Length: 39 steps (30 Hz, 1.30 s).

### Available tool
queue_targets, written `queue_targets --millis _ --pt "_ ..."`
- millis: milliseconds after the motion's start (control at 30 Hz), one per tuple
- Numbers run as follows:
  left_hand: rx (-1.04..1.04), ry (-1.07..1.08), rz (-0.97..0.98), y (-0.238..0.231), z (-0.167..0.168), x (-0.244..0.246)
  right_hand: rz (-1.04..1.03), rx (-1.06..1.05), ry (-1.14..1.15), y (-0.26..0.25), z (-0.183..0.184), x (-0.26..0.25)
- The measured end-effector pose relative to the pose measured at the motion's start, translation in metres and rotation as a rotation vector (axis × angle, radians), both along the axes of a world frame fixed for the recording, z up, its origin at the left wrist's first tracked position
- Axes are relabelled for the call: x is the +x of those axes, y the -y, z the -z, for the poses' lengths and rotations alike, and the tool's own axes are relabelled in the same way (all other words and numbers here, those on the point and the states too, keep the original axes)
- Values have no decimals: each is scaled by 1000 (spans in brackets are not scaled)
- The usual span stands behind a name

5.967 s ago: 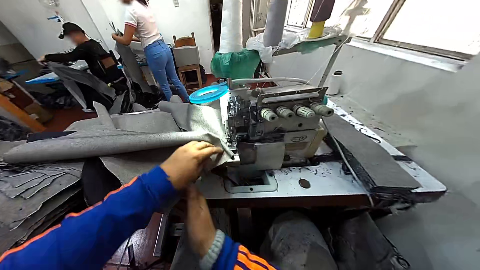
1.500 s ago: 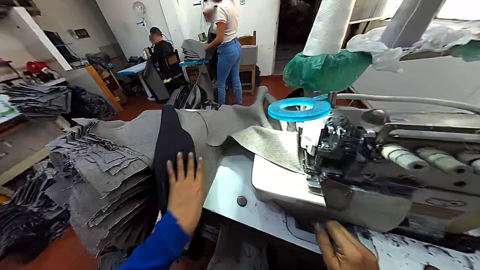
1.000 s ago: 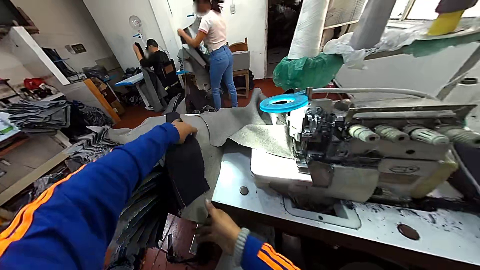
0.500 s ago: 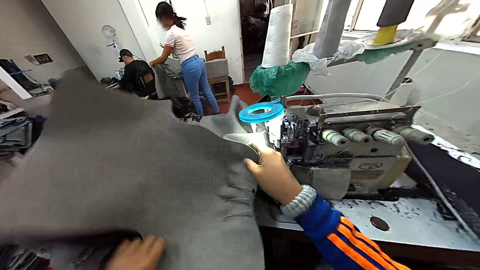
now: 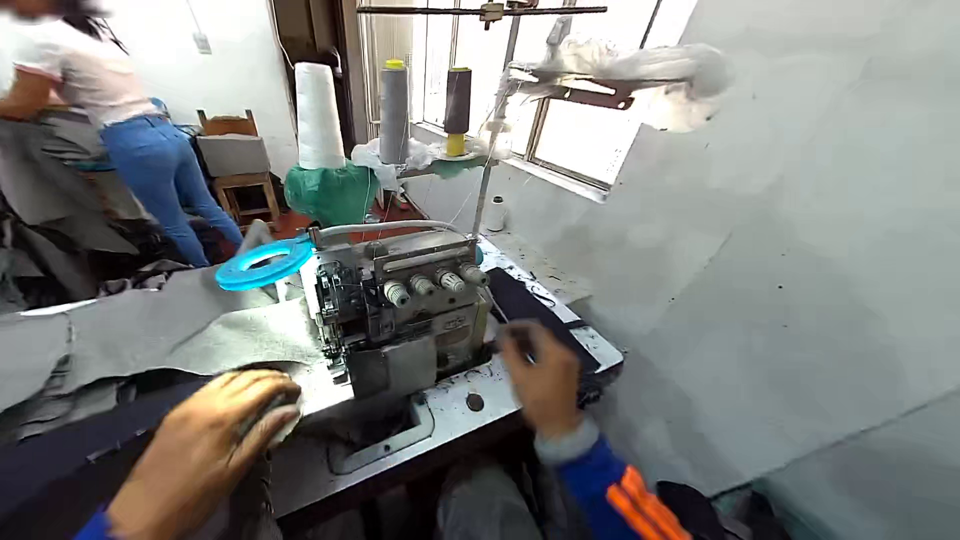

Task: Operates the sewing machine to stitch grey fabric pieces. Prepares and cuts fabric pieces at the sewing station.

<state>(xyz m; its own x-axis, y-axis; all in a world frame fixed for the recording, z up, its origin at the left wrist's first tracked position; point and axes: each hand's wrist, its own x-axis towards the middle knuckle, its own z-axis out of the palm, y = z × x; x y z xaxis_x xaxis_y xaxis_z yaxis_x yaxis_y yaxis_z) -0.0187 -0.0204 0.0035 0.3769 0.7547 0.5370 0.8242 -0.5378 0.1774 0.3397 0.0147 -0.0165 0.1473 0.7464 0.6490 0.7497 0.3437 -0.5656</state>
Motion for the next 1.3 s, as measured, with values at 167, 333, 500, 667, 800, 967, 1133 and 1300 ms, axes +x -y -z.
queue_targets --millis 167,333,500,667,800,967,1133,1300 --pt "-69 188 36 -44 12 8 120 -460 175 -132 1 96" --pt "-189 126 -73 -40 -4 16 132 -682 289 -203 31 105" --pt "-151 -74 -63 -44 -8 5 119 -691 268 -192 20 96" --pt "-256 414 354 -57 -15 -24 15 -160 22 -95 3 74" --pt "-130 532 452 -36 -41 -14 -170 -109 -143 22 -9 14" --pt "-194 381 576 -29 -50 16 -356 -62 -185 66 -5 -109" --pt "-145 387 502 -22 -44 15 -482 8 -365 49 3 -171" --pt "-161 415 420 -22 -37 6 -684 -102 -612 54 3 -179"
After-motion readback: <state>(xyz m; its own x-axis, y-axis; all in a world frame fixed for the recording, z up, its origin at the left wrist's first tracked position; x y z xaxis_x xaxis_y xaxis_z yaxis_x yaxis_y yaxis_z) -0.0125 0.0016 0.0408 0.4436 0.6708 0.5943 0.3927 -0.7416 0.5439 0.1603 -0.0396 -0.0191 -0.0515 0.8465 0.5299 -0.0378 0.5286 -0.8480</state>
